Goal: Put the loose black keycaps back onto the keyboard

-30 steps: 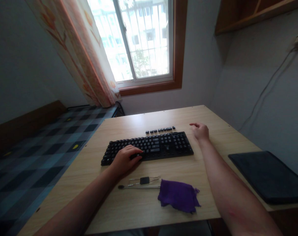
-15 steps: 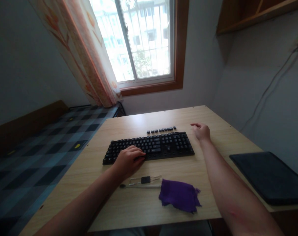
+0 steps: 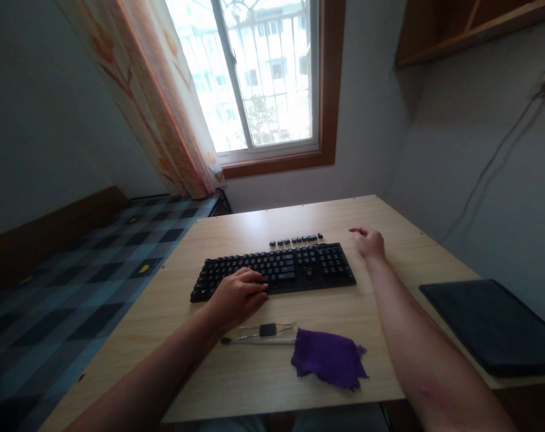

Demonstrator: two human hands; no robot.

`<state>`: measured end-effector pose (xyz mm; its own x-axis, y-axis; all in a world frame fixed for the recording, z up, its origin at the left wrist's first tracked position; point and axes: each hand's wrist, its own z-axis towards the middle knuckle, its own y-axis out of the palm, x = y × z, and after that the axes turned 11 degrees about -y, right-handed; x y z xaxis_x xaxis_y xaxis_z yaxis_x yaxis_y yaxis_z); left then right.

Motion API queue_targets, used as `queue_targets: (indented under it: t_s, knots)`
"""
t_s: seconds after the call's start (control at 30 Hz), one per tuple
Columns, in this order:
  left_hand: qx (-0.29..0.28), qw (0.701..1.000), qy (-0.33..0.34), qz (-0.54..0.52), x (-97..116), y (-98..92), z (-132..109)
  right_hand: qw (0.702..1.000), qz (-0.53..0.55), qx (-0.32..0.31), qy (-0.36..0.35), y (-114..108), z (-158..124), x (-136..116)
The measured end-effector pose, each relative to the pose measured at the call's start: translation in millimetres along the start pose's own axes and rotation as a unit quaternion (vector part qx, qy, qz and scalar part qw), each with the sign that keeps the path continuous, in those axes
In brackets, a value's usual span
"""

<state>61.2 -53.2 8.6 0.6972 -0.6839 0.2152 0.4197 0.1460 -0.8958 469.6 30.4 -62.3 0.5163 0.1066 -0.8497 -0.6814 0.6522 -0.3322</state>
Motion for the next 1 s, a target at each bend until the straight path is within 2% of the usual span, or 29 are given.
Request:
queue_targets:
  t_s: [0.13,0.23,0.3,0.4,0.47,0.53,0.6,0.73,0.87,1.0]
  knots:
    - [0.004,1.000,-0.003,-0.008,-1,0.4,-4,1.000,0.005,0.000,0.001,1,0,1]
    - [0.036,0.999,0.006,-0.014,-4,-3.3,-2,1.000,0.008,0.000,-0.005,1,1,2]
    - [0.072,0.997,0.000,-0.016,-9,-10.4,5,1.000,0.006,-0.001,-0.007,1,1,1]
    - [0.106,0.993,-0.047,-0.007,-20,-24.9,26,1.000,0.004,-0.006,-0.002,2,0,0]
    - [0.084,0.992,-0.094,0.011,-29,-31.7,46,1.000,0.006,-0.004,-0.006,3,0,-1]
    - [0.028,0.988,-0.148,0.031,-40,-32.5,69,1.000,0.004,0.000,-0.011,4,1,-1]
    - [-0.025,0.980,-0.193,0.042,-52,-26.8,92,1.000,-0.002,0.005,-0.015,5,2,-1]
    - [-0.080,0.971,-0.223,0.040,-73,-5.2,127,1.000,-0.008,0.008,-0.019,6,3,0]
    - [-0.131,0.960,-0.245,0.032,-82,11.8,145,1.000,-0.005,0.007,-0.019,7,3,-1]
    - [-0.169,0.952,-0.252,0.028,-83,19.9,152,1.000,0.002,-0.006,-0.016,7,3,-4]
